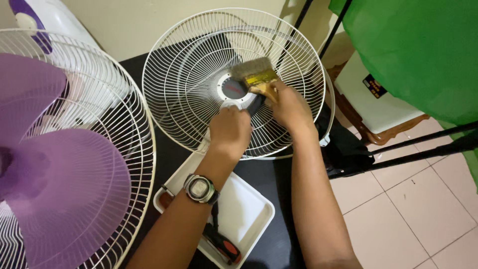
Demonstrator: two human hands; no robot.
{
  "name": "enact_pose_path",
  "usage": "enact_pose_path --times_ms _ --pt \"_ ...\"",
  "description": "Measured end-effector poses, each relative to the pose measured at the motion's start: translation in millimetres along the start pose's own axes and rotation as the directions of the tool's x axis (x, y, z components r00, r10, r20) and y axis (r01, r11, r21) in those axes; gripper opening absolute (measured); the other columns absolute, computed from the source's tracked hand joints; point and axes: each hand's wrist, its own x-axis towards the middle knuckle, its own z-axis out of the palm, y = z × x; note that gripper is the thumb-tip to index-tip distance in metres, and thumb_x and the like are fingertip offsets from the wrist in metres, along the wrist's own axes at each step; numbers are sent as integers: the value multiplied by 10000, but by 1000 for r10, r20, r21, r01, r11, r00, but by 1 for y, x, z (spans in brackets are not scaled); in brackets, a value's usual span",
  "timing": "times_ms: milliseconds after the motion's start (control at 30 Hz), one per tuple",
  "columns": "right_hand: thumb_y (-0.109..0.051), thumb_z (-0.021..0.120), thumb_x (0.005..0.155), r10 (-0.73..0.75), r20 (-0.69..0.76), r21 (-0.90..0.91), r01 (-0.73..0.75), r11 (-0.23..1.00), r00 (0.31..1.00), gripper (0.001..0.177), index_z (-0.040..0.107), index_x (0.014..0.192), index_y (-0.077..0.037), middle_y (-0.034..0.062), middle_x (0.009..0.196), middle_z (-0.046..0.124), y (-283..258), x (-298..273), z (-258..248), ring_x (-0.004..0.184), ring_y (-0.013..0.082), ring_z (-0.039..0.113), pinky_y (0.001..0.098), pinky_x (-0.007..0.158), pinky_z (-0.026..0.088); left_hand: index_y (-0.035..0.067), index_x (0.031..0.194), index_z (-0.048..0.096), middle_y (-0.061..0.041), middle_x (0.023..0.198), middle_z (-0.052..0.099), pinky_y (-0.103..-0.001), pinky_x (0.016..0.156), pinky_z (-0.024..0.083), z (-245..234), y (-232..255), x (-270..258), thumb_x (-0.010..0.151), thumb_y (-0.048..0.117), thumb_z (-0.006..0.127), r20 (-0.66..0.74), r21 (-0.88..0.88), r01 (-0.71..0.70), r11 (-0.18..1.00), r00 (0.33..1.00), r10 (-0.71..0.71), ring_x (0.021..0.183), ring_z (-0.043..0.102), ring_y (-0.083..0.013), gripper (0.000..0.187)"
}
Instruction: The person assembles a white electric fan by attaching a purple three-blade fan blade to the motor hub, securing it with a nut, and then attaching the front grille. The person also handles a brush and screwdriver while working on the fan.
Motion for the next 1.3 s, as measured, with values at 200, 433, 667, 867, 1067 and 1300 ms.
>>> enact_pose_path --times_ms 200,433,667,867,1067,1300 --pt "58 590 836 -47 -43 80 51 996 998 495 636 1305 -93 263 1153 682 1 -1 -1 1084 428 656 490 905 513 53 1000 722 -152 1024 674 -468 787 561 -12 -12 -6 905 295 673 -62 -111 27 993 997 -34 985 675 -323 263" --pt "38 600 955 -265 -233 250 321 913 936 438 607 1379 -74 234 1250 697 -19 -15 -29 1077 368 680 428 922 523 83 1065 729 -130 950 715 -447 749 543 -47 -8 -47 927 285 694 -335 -520 1 854 920 -205 887 688 -309 247" --pt "-54 569 986 -84 41 716 29 697 996 497 528 1469 -165 12 956 636 -51 -64 -51 724 73 548 248 565 465 64 1162 682 -60 850 743 -290 617 528 -60 9 -86 910 227 735 -217 -869 -20 495 914 -344 691 679 -131 304" --pt "-193 669 1004 12 177 897 -167 410 984 462 551 1441 -101 12 745 569 -62 -104 -39 595 84 507 258 490 421 43 1161 694 -67 897 759 -263 633 529 -52 19 -121 912 172 750 -227 -901 -73 428 920 -319 727 674 -114 285" --pt "-126 714 976 -35 64 920 -45 390 997 518 545 1461 -62 -11 805 652 -67 -130 -18 653 74 576 248 562 471 42 1161 694 -105 964 774 -326 766 558 -39 10 -152 927 162 746 -404 -791 -194 580 878 -258 836 714 -201 268" --pt "-99 681 975 -209 162 841 -24 541 964 481 572 1441 -55 4 694 578 -75 -165 -9 555 77 518 256 479 421 66 1114 711 -76 988 776 -409 819 504 -35 -34 -213 862 125 720 -573 -510 -226 830 809 -132 862 708 -242 259"
